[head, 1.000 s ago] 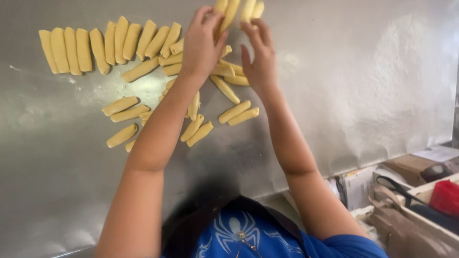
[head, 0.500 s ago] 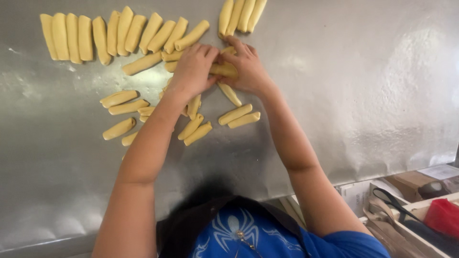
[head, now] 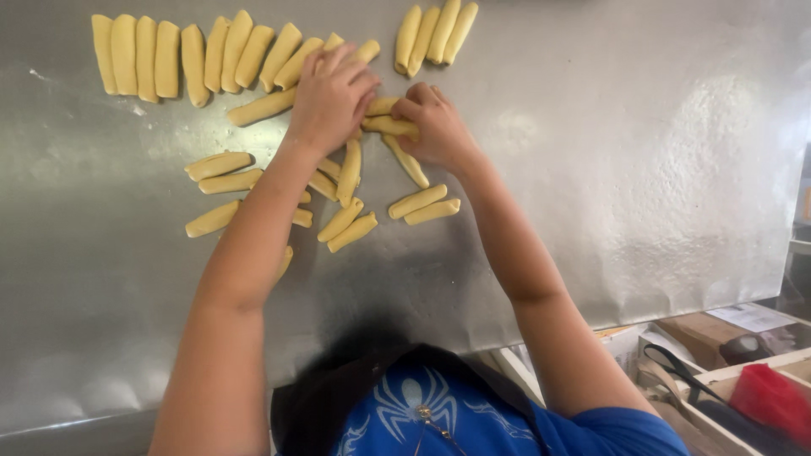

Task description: The person flattens small yellow dough pieces on a metal table, places a small piece of dark filling into each, and folds them into crescent shapes. The finished dumplings are arranged in neat rows on the left side of the table.

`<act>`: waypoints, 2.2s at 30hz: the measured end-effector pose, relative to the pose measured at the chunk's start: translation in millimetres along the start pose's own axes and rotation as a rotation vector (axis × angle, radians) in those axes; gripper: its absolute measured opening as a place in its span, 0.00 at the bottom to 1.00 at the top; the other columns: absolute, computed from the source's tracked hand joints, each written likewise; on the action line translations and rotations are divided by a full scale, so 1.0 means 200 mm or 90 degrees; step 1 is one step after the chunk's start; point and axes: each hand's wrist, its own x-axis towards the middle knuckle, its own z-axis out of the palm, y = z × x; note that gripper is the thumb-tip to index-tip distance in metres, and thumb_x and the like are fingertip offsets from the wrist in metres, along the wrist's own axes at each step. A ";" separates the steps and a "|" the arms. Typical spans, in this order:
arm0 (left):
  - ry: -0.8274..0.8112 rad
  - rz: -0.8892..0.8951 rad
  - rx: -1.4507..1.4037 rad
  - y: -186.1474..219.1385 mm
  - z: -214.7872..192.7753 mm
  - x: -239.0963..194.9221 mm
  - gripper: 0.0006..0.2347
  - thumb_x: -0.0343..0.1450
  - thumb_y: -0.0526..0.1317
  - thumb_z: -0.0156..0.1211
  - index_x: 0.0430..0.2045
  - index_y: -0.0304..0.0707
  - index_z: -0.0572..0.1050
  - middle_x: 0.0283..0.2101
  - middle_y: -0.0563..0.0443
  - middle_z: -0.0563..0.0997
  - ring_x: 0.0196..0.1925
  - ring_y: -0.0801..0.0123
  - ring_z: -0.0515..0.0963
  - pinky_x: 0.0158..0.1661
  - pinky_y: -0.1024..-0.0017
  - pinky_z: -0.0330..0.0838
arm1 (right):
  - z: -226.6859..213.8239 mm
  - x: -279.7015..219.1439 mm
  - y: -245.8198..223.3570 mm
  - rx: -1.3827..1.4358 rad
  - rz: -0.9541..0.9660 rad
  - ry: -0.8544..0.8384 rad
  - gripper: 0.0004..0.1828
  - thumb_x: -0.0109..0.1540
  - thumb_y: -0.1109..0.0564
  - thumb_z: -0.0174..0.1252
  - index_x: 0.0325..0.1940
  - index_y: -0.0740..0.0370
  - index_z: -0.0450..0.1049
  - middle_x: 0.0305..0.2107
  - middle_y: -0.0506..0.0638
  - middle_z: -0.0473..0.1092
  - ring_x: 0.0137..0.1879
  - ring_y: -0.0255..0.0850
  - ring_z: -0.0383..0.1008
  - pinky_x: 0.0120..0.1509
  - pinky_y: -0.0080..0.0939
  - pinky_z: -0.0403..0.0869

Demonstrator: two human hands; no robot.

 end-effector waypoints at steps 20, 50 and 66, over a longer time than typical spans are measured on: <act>-0.024 -0.139 -0.012 -0.23 0.12 0.09 0.17 0.65 0.42 0.72 0.49 0.51 0.79 0.49 0.51 0.77 0.55 0.54 0.69 0.52 0.52 0.61 | -0.08 0.17 -0.16 0.253 0.069 0.260 0.09 0.58 0.68 0.64 0.41 0.64 0.75 0.47 0.53 0.65 0.43 0.37 0.76 0.45 0.36 0.81; -0.017 -0.410 0.060 -0.11 -0.26 -0.45 0.17 0.69 0.38 0.70 0.52 0.37 0.76 0.50 0.46 0.74 0.55 0.52 0.72 0.52 0.55 0.63 | 0.29 0.23 -0.33 0.061 0.119 0.076 0.25 0.57 0.56 0.69 0.56 0.64 0.71 0.48 0.64 0.73 0.54 0.61 0.73 0.55 0.57 0.70; -0.120 -0.470 -0.516 0.19 -0.25 0.03 0.07 0.72 0.40 0.67 0.35 0.37 0.76 0.38 0.49 0.84 0.36 0.71 0.86 0.36 0.78 0.84 | -0.25 -0.12 0.05 0.531 0.348 0.307 0.13 0.66 0.64 0.59 0.55 0.69 0.71 0.39 0.54 0.75 0.32 0.34 0.81 0.34 0.35 0.82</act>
